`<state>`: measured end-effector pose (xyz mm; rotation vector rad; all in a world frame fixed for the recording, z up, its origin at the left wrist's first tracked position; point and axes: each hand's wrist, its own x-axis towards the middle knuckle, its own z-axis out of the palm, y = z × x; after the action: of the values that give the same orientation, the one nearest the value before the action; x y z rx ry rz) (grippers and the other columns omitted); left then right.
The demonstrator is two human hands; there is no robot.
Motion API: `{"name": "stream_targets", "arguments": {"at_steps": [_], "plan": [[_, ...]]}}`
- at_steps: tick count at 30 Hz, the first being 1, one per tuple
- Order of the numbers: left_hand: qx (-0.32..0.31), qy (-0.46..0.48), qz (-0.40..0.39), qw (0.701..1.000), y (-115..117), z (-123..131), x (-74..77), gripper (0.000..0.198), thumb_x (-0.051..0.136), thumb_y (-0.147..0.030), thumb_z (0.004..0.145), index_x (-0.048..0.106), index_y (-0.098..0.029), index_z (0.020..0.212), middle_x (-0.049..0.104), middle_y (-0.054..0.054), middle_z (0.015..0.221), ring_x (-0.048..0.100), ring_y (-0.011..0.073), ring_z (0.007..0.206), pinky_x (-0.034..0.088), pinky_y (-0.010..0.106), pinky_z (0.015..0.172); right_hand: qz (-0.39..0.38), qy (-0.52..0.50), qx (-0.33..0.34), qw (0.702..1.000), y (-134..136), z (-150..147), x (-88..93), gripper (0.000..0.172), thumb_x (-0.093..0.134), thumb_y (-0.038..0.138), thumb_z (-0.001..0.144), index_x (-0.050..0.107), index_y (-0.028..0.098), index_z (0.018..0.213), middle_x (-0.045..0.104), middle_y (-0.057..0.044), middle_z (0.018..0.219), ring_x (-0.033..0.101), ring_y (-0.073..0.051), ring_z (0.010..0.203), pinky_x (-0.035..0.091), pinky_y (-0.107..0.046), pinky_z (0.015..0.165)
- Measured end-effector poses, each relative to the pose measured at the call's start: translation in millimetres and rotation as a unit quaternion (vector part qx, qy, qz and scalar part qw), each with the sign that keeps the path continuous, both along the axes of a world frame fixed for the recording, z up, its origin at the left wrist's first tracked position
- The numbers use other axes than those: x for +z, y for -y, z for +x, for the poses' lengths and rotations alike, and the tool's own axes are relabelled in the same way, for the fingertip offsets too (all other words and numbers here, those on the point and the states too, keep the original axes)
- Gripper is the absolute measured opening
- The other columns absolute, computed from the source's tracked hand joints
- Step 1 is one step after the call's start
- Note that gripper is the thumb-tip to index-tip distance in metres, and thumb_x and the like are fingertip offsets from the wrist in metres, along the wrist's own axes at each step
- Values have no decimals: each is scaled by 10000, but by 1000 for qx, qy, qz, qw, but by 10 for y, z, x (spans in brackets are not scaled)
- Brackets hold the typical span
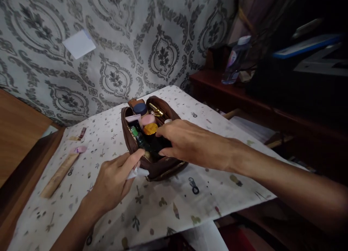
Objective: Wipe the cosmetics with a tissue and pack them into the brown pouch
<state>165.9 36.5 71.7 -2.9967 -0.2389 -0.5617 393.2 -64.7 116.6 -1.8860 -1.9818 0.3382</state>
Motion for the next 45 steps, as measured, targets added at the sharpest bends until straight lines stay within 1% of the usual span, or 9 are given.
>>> {"name": "stream_targets", "arguments": {"at_steps": [4, 11, 19, 27, 29, 33, 38, 41, 45], "plan": [[1, 17, 4, 1000, 0, 33, -23, 358, 409, -158, 967, 495, -160, 1315, 724, 78, 970, 693, 159, 744, 529, 236, 597, 16, -12, 13, 1000, -58, 3, -51, 217, 740, 204, 778, 692, 155, 984, 680, -59, 893, 633, -205, 828, 431, -278, 690], [3, 30, 6, 1000, 21, 68, -34, 352, 393, -168, 976, 495, -167, 1312, 722, 70, 975, 694, 162, 732, 541, 249, 600, 12, 2, 43, 999, -213, -138, -107, 158, 723, 213, 816, 680, 128, 941, 679, -89, 928, 627, -202, 824, 404, -275, 665], [-3, 36, -14, 999, 2, 34, -60, 441, 376, -139, 940, 466, -181, 1369, 718, 60, 978, 694, 155, 736, 543, 239, 589, -8, 21, 14, 1000, -266, -199, -135, 142, 719, 249, 816, 680, 141, 900, 657, -65, 816, 598, -198, 761, 328, -268, 599], [-22, 69, -91, 993, -9, -34, -168, 499, 394, -185, 981, 358, -224, 1477, 716, 53, 1032, 693, 134, 809, 549, 218, 689, -39, -47, 25, 998, -236, -221, -77, 142, 714, 131, 769, 665, 131, 903, 625, -21, 772, 537, -141, 685, 330, -248, 621], [-21, 78, -113, 990, -4, -72, -188, 520, 398, -191, 984, 317, -220, 1498, 712, 38, 975, 681, 121, 773, 535, 204, 688, -49, -54, 17, 997, -229, -229, -77, 142, 706, 123, 769, 658, 130, 903, 626, -20, 786, 531, -134, 680, 338, -249, 634], [13, 101, -159, 982, 14, -142, -218, 549, 412, -197, 985, 259, -203, 1512, 661, -10, 812, 636, 106, 663, 501, 189, 647, -35, -66, 11, 997, -219, -240, -120, 220, 675, 103, 757, 653, 135, 973, 649, -34, 881, 543, -134, 709, 356, -251, 656], [40, 100, -207, 972, 12, -205, -287, 567, 421, -199, 967, 244, -180, 1505, 639, -12, 802, 619, 108, 649, 487, 197, 640, -4, -85, 7, 996, -209, -226, -188, 472, 640, 63, 730, 605, 142, 1194, 661, -24, 888, 576, -149, 739, 396, -257, 678], [53, 102, -221, 969, 13, -252, -309, 551, 416, -221, 971, 258, -181, 1496, 621, -18, 793, 602, 109, 637, 481, 205, 636, 26, -78, -3, 997, -173, -205, -137, 475, 587, 27, 747, 618, 143, 1207, 678, -15, 853, 589, -147, 738, 410, -256, 693], [94, 105, -261, 955, 28, -319, -314, 487, 403, -292, 1000, 318, -178, 1466, 556, -49, 709, 537, 104, 555, 456, 202, 580, 69, -83, -48, 993, -137, -197, 5, 468, 494, -1, 816, 644, 153, 1232, 708, -15, 837, 601, -125, 681, 415, -241, 690]]}}
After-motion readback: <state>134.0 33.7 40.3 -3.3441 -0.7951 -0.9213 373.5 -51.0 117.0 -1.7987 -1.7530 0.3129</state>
